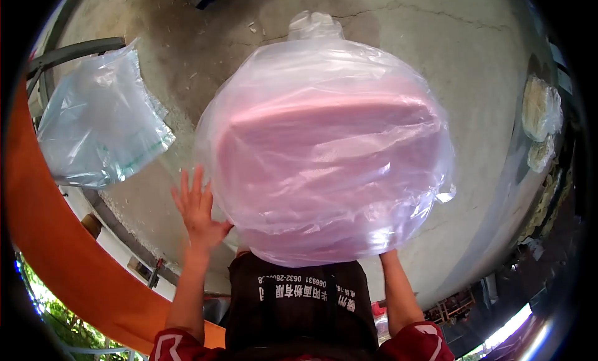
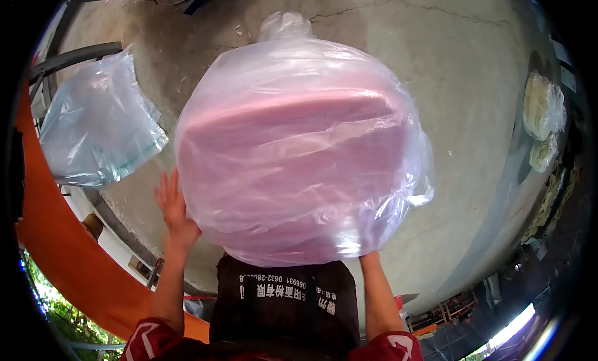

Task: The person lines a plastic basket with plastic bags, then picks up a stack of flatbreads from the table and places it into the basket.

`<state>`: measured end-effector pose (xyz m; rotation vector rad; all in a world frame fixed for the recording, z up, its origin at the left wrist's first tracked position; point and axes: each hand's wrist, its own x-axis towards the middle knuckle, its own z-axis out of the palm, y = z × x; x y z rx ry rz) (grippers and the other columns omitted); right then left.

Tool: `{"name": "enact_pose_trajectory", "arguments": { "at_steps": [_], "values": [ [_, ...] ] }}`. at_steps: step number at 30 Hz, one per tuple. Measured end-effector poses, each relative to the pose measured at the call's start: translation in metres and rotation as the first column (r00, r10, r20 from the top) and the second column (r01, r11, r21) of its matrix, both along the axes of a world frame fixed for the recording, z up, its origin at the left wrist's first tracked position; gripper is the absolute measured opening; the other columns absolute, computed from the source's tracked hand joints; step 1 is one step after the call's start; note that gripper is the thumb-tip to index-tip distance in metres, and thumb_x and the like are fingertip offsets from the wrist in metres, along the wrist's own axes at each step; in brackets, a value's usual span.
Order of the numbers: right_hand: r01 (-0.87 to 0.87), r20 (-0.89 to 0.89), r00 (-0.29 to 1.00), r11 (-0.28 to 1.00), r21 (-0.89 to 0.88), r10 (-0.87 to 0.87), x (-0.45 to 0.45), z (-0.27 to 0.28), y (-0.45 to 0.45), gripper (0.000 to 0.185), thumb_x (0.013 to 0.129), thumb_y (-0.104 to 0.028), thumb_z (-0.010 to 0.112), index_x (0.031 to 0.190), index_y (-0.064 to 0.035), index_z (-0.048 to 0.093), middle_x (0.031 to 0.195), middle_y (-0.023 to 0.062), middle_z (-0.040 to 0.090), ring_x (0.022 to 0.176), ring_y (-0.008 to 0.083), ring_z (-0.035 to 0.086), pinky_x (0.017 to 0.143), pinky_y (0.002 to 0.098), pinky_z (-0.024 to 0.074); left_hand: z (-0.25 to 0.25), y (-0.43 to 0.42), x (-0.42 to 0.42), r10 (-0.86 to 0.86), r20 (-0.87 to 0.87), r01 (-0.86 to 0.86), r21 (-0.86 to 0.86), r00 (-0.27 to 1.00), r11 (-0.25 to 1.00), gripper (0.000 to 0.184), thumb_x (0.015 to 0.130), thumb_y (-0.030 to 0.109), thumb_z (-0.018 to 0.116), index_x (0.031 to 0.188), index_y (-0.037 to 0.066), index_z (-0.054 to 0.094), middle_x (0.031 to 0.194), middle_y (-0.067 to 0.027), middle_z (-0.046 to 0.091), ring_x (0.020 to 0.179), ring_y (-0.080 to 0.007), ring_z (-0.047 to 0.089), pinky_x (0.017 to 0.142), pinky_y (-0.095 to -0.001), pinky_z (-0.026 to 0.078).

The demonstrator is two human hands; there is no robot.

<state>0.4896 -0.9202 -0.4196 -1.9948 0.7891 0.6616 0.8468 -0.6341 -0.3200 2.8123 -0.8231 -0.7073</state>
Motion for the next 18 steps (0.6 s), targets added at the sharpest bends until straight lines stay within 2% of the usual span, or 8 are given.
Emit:
{"name": "enact_pose_trajectory", "arguments": {
  "at_steps": [3,4,6,9,10,12,14,18],
  "values": [
    [-0.027,-0.100,0.995,1.000,0.013,0.028,0.016,0.042,-0.045,0.050,0.071,-0.016,0.064,0.116,-0.0008,0.048,0.114,0.0133,0.052,0.105,0.0276,0.048,0.090,0.0386,0.0359,0.036,0.000,-0.039,0.278,-0.101,-0.294,-0.230,0.955,0.928,0.068,0.060,0.014,0.066,0.122,0.002,0.040,0.135,-0.0222,0.021,0.128,-0.0364,0.013,0.101,-0.0504,0.014],
    [0.474,-0.476,0.777,0.881,0.011,-0.412,0.058,0.076,-0.063,0.043,0.073,-0.008,0.060,0.114,-0.0005,0.049,0.111,0.0126,0.053,0.102,0.0208,0.051,0.086,0.0325,0.0398,0.041,-0.004,-0.056,0.335,-0.195,-0.381,-0.289,0.922,0.878,0.068,0.061,0.013,0.064,0.122,0.002,0.038,0.135,-0.0225,0.019,0.128,-0.0372,0.012,0.101,-0.0498,0.014],
    [0.690,0.176,0.703,0.721,0.070,-0.689,0.063,0.100,-0.081,0.038,0.083,-0.012,0.049,0.117,0.0037,0.045,0.113,0.0124,0.052,0.104,0.0159,0.049,0.087,0.0284,0.0383,0.037,-0.010,-0.087,0.420,-0.384,-0.554,-0.374,0.823,0.744,0.067,0.062,0.009,0.060,0.124,0.002,0.036,0.136,-0.0230,0.016,0.128,-0.0387,0.010,0.101,-0.0487,0.016],
    [0.695,0.249,0.577,0.628,0.349,-0.777,0.112,0.108,-0.063,0.051,0.089,-0.030,0.037,0.128,0.0013,0.028,0.128,0.0107,0.036,0.116,0.0181,0.035,0.097,0.0320,0.0269,0.003,0.000,-0.109,0.495,-0.634,-0.769,-0.269,0.595,0.580,0.064,0.067,0.010,0.056,0.125,0.001,0.032,0.137,-0.0231,0.012,0.127,-0.0421,0.007,0.100,-0.0513,0.013],
    [0.690,0.191,0.595,0.618,0.377,-0.781,0.096,0.085,-0.052,0.057,0.089,-0.036,0.034,0.133,-0.0018,0.020,0.134,0.0088,0.027,0.121,0.0188,0.029,0.101,0.0332,0.0211,-0.011,0.011,-0.114,0.450,-0.532,-0.629,-0.217,0.717,0.746,0.064,0.067,0.010,0.056,0.126,0.001,0.032,0.137,-0.0224,0.012,0.127,-0.0413,0.007,0.100,-0.0521,0.012],
    [0.808,0.124,0.320,0.339,0.482,-0.939,0.108,0.069,-0.012,0.053,0.089,-0.039,0.035,0.128,-0.0029,0.029,0.122,0.0079,0.041,0.111,0.0187,0.039,0.094,0.0325,0.0319,-0.035,0.037,-0.121,0.263,-0.343,-0.288,-0.023,0.902,0.957,0.063,0.068,0.011,0.054,0.126,0.001,0.031,0.138,-0.0212,0.011,0.128,-0.0398,0.007,0.100,-0.0537,0.010],
    [0.717,0.048,0.344,0.295,0.632,-0.938,0.113,0.076,-0.012,0.048,0.089,-0.039,0.032,0.122,-0.0054,0.036,0.113,0.0060,0.045,0.104,0.0175,0.044,0.089,0.0321,0.0366,-0.059,0.043,-0.119,0.239,-0.332,-0.263,-0.030,0.913,0.964,0.057,0.070,0.008,0.053,0.124,0.003,0.035,0.133,-0.0191,0.026,0.127,-0.0347,0.016,0.099,-0.0548,0.011],
    [0.796,0.238,0.334,0.408,0.446,-0.912,0.110,0.074,0.005,0.045,0.089,-0.040,0.028,0.117,-0.0072,0.040,0.106,0.0048,0.047,0.098,0.0169,0.047,0.084,0.0318,0.0397,-0.129,0.069,-0.116,-0.028,-0.269,0.020,-0.032,0.963,0.999,0.051,0.070,0.003,0.051,0.120,0.003,0.042,0.127,-0.0185,0.037,0.122,-0.0317,0.029,0.099,-0.0496,0.019]
  ]
}}
